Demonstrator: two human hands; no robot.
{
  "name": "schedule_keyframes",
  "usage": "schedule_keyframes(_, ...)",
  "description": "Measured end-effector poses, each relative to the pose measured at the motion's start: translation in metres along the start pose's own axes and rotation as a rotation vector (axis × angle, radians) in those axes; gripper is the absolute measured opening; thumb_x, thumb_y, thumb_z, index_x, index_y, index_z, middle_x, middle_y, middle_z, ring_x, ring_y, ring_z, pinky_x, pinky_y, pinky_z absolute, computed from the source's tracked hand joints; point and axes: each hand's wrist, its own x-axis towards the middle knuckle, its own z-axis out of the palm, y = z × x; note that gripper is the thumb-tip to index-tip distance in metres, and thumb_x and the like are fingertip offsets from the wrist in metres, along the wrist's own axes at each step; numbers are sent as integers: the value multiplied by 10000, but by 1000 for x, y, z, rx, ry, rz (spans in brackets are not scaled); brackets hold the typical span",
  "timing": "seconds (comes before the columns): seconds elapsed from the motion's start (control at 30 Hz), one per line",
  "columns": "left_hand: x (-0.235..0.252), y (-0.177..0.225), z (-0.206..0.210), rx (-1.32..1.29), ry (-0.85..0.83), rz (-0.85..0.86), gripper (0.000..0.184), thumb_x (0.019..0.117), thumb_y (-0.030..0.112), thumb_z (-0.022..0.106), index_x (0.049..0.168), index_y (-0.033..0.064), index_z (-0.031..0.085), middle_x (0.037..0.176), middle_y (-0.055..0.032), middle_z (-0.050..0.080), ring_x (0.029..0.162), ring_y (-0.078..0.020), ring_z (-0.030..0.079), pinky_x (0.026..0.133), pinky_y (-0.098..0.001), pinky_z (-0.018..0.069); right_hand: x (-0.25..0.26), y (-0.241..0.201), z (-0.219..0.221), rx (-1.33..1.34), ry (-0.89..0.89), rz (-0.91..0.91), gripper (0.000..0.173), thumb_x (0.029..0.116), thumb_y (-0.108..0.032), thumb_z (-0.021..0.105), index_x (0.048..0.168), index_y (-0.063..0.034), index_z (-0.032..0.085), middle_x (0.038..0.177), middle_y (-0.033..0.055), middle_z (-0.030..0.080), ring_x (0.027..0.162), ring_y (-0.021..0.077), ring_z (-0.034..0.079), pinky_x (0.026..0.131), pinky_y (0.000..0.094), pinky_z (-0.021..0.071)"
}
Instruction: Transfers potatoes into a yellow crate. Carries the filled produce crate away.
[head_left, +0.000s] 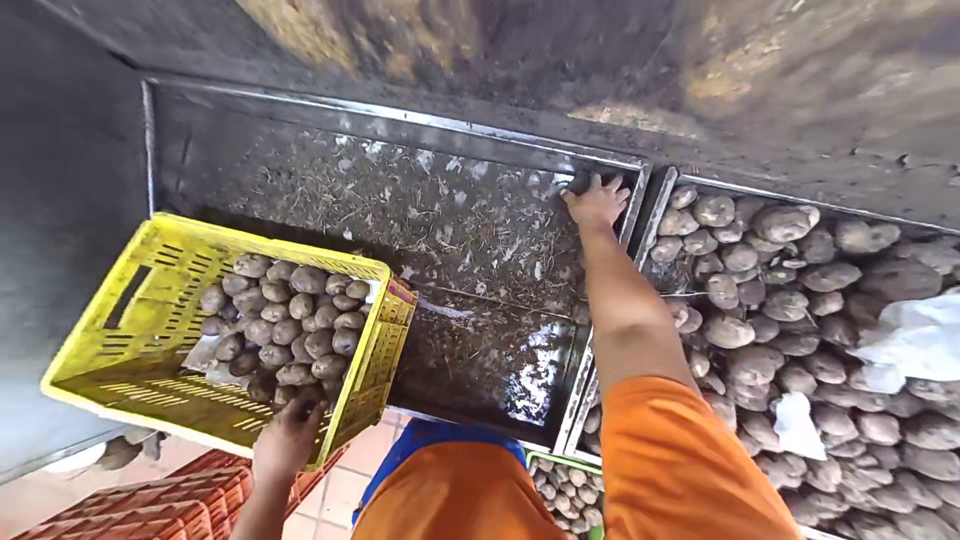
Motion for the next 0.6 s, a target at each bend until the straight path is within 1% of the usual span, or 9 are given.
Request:
schedule_keyframes(0.03,1,4,-1,20,-5,-22,384,1008,406,634,1298,157,674,1107,-214,730,1052,-481,681,884,-763,469,4,-6,2,-62,5,7,858,810,-684,689,1478,-165,546,1637,278,288,1503,525,250,1117,732,321)
schedule_keyframes(0.1,1,5,0,46,-6,-51,390,1008,408,629,1315,172,669,1124,-207,729,1065,-474,680,887,-761,472,9,-9,6,-111,26,2,834,755,-661,743,1415,-171,602,1613,265,340,1511,512,248,1109,742,321)
schedule_keyframes(0.23,5,11,1,134,-43,-97,426,1018,442,605,1343,172,659,1187,-228,711,1123,-493,657,925,-756,460,21,0,4,-19,-17,-41,899,694,-504,849,1459,-152,533,1606,257,319,1471,508,316,976,702,490)
schedule_keyframes(0.3,4,12,2,136,-50,-88,431,1015,460,592,1317,164,678,1189,-219,716,1126,-485,659,939,-756,453,23,2,3,6,-38,-6,899,675,-471,855,1474,-217,531,1620,227,315,1465,494,334,946,687,516)
schedule_keyframes(0.37,3,8,3,89,-29,-67,425,1004,464,601,1273,153,704,1167,-196,731,1113,-460,674,952,-745,457,20,-3,5,66,-60,53,888,692,-557,840,1476,-258,549,1625,201,321,1463,477,338,962,711,482)
schedule_keyframes(0.43,4,6,2,81,-29,-79,425,1003,473,597,1265,158,711,1167,-180,735,1121,-438,677,971,-724,462,21,-13,12,140,-44,97,863,717,-610,810,1457,-241,562,1612,197,346,1457,467,352,975,715,469)
schedule_keyframes(0.53,5,13,1,152,-53,-133,459,1006,517,559,1278,178,707,1198,-143,735,1167,-395,666,1002,-680,465,15,-19,19,140,-8,70,843,726,-512,819,1454,-188,543,1571,199,395,1426,464,397,948,710,494)
schedule_keyframes(0.57,6,14,2,164,-52,-146,470,1003,527,553,1279,178,707,1201,-127,737,1173,-373,669,1014,-665,467,12,-20,21,109,-4,29,822,728,-458,825,1450,-189,541,1575,196,394,1425,471,398,949,716,493)
schedule_keyframes(0.6,6,15,3,171,-52,-154,479,1004,531,547,1282,175,704,1204,-118,737,1176,-356,670,1020,-653,470,10,-22,24,80,6,-24,794,729,-417,827,1445,-203,557,1586,187,392,1430,479,387,967,733,465)
